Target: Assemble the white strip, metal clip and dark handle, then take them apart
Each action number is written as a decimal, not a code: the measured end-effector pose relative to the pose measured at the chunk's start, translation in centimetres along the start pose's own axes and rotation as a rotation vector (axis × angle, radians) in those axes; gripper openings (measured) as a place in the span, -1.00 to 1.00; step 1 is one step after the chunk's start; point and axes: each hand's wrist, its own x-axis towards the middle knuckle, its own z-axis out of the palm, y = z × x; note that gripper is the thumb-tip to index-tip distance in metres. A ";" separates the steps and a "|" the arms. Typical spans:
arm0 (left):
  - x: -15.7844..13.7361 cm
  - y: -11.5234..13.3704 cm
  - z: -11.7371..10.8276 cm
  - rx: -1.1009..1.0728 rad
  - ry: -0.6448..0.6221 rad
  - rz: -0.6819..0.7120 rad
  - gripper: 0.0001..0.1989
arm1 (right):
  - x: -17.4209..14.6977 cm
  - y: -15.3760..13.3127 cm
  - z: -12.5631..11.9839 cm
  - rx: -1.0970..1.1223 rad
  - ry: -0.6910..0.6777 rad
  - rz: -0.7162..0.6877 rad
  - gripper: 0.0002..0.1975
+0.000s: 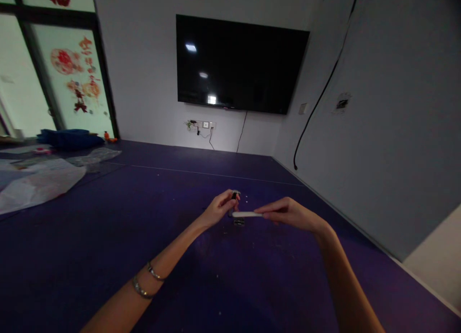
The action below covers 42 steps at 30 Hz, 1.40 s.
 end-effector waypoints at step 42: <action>-0.6 -0.3 0.9 -0.311 -0.060 -0.727 -0.87 | 3.8 6.6 2.9 -0.070 0.360 0.063 -0.67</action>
